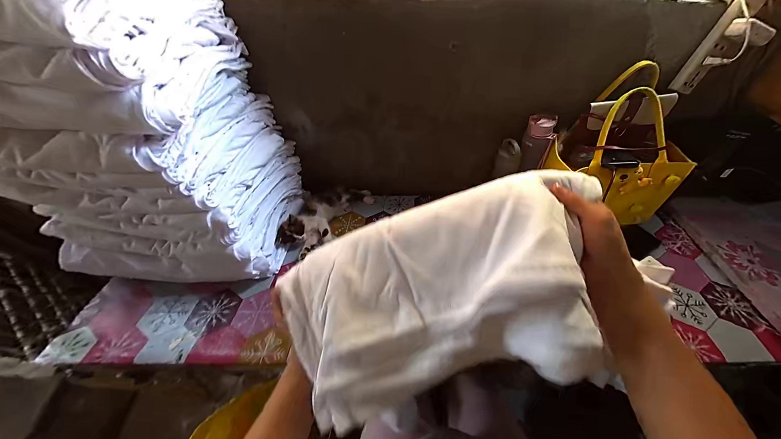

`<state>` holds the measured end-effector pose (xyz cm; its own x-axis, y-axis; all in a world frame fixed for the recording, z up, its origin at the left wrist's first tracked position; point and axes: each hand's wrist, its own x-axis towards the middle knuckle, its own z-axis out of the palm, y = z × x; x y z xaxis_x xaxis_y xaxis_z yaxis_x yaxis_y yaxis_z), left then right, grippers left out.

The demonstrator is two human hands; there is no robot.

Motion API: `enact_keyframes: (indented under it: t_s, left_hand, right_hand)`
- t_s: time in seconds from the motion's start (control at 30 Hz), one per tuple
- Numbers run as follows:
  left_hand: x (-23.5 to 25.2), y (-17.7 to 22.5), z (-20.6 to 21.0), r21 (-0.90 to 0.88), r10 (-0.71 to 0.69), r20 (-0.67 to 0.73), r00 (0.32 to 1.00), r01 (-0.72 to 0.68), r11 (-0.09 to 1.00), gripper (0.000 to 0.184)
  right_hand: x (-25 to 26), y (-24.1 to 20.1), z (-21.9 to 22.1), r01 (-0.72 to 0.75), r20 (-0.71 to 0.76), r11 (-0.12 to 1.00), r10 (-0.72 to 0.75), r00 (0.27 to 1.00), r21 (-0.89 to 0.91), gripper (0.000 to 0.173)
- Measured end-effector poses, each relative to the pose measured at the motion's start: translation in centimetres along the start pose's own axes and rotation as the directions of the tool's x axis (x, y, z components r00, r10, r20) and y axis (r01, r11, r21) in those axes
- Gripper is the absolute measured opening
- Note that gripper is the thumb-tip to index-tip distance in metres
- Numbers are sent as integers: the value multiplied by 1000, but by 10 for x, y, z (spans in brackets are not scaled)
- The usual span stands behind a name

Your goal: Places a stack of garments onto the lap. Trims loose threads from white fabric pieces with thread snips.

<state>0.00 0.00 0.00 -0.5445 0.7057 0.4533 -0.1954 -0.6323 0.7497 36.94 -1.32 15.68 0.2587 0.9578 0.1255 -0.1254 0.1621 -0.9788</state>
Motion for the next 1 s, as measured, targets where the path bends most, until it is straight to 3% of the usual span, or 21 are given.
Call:
enact_keyframes:
  t_s: [0.07, 0.13, 0.2, 0.3, 0.37, 0.47, 0.5, 0.53, 0.6, 0.63, 0.7, 0.73, 0.8, 0.87, 0.93, 1.0]
  left_hand:
    - [26, 32, 44, -91, 13, 263, 965, 12, 996, 29]
    - [59, 64, 93, -55, -218, 494, 842, 280, 958, 23]
    - [86, 98, 139, 145, -390, 535, 750, 373, 916, 18]
    - [115, 125, 171, 268, -480, 503, 719, 398, 877, 25]
    - [118, 119, 157, 376, -518, 528, 673, 361, 853, 36]
    - [95, 51, 90, 643, -631, 581, 514, 186, 743, 15]
    - [75, 24, 68, 771, -724, 496, 480, 141, 622, 12]
    - [53, -4, 45, 875, -802, 376, 464, 107, 472, 20]
    - [19, -41, 1, 973, -847, 207, 489, -16, 228, 36]
    - [7, -46, -13, 978, -816, 203, 542, -81, 190, 36]
    - [-21, -40, -29, 940, -702, 337, 627, -184, 287, 36]
    - [-37, -38, -34, 893, -641, 443, 627, -241, 381, 38]
    - [-70, -35, -37, 789, -579, 607, 545, -323, 523, 45]
    - [-93, -36, -38, 765, -604, 643, 472, -360, 534, 41]
    - [-102, -39, -42, 798, -626, 598, 500, -294, 526, 31]
    - [-98, -39, -43, 818, -634, 558, 535, -229, 528, 29]
  right_hand:
    - [34, -9, 1, 9, -4, 999, -9, 1000, -41, 17]
    - [61, -32, 2, 50, -10, 998, -51, 999, -32, 22]
    - [75, -61, 0, 129, -4, 991, -130, 992, -26, 25]
    - [74, -85, -5, 172, -29, 985, -173, 985, -11, 23]
    - [61, -73, -15, 91, -39, 990, -95, 995, -110, 22]
    - [45, 16, -52, -154, -30, 934, 152, 988, -322, 23]
    - [36, 56, -66, -243, -56, 858, 245, 968, -452, 28]
    - [27, 97, -85, -276, -75, 753, 290, 954, -598, 34]
    - [4, 147, -131, -185, -89, 534, 201, 976, -825, 33]
    - [-8, 155, -153, -161, -126, 443, 107, 986, -882, 34]
    - [-30, 156, -192, -239, -243, 317, 27, 970, -918, 41]
    - [-41, 159, -207, -284, -284, 279, 41, 958, -918, 44]
    - [-60, 174, -224, -278, -262, 205, 103, 960, -938, 49]
    - [-73, 193, -226, -194, -182, 121, 107, 977, -973, 43]
    - [-79, 201, -221, -152, -149, 84, 38, 988, -985, 33]
    - [-77, 199, -217, -187, -187, 86, 8, 982, -979, 36]
